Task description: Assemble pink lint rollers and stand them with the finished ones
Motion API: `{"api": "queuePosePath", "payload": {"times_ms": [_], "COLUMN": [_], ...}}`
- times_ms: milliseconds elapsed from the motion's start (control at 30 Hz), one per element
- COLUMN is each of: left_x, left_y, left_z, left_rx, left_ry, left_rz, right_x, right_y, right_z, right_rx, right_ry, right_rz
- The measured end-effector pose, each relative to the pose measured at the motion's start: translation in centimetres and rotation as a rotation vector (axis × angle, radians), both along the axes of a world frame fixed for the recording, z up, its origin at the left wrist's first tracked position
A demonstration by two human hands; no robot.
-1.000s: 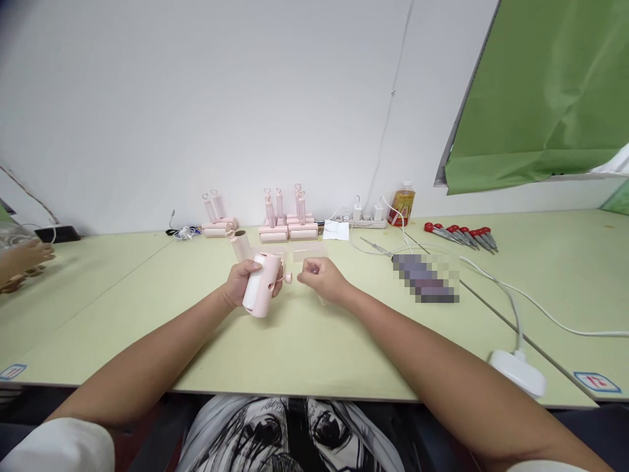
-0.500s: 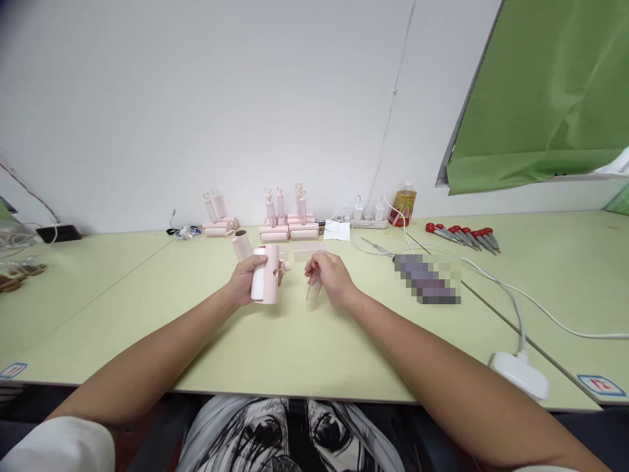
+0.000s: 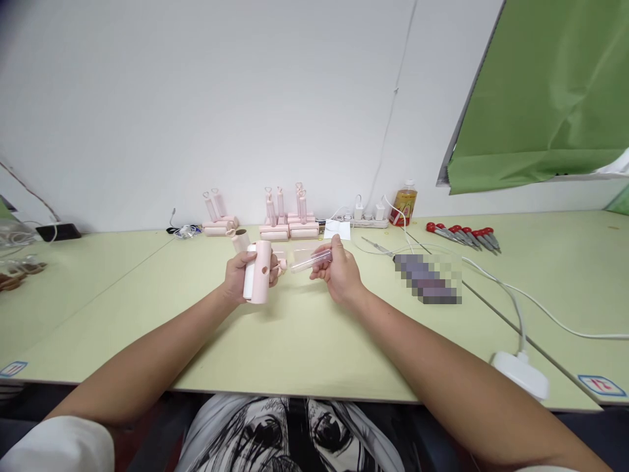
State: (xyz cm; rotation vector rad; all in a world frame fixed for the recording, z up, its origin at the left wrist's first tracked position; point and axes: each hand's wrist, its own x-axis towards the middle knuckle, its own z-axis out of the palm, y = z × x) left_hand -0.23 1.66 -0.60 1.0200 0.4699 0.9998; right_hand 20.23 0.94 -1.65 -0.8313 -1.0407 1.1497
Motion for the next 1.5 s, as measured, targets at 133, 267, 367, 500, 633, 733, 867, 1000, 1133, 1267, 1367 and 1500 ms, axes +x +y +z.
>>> {"api": "queuePosePath", "payload": {"times_ms": [133, 267, 367, 500, 633, 733, 867, 1000, 1133, 1267, 1367, 1500], "left_x": [0.1, -0.1, -0.2, -0.4, -0.5, -0.4, 0.0, 0.0, 0.2, 0.4, 0.4, 0.3], "left_y": [-0.2, -0.4, -0.4, -0.1, 0.1, -0.1, -0.7, -1.0, -1.0, -0.9, -0.8, -0.6], "left_z": [0.3, 0.7, 0.9, 0.8, 0.0, -0.5, -0.4, -0.3, -0.4, -0.7, -0.9, -1.1], "left_rx": [0.029, 0.040, 0.054, 0.080, 0.077, 0.113, 0.192, 0.220, 0.227, 0.219, 0.214, 0.209], "left_ry": [-0.041, -0.046, -0.026, -0.008, 0.122, 0.191, 0.256, 0.291, 0.279, 0.242, 0.199, 0.194], "left_rz": [-0.018, -0.003, -0.005, -0.001, 0.003, -0.006, -0.050, -0.068, -0.092, -0.156, -0.149, -0.158], "right_x": [-0.1, 0.0, 0.2, 0.7, 0.8, 0.7, 0.5, 0.1, -0.7, -1.1, -1.2, -1.2], "right_y": [-0.2, -0.5, -0.7, -0.8, -1.3, -1.8, -2.3, -2.5, -2.7, -2.8, -2.8, -3.0], "right_z": [0.2, 0.5, 0.5, 0.3, 0.2, 0.3, 0.6, 0.5, -0.2, -0.8, -0.8, -0.5], "right_rx": [-0.049, -0.094, -0.043, 0.176, 0.318, 0.313, 0.341, 0.316, 0.188, -0.054, -0.125, -0.135], "right_ry": [0.071, -0.020, -0.254, -0.657, -0.971, -1.060, -1.138, -1.112, -0.934, -0.749, -0.705, -0.665], "right_rz": [0.047, 0.214, 0.335, 0.336, 0.306, 0.420, 0.534, 0.522, 0.543, 0.632, 0.607, 0.594]}}
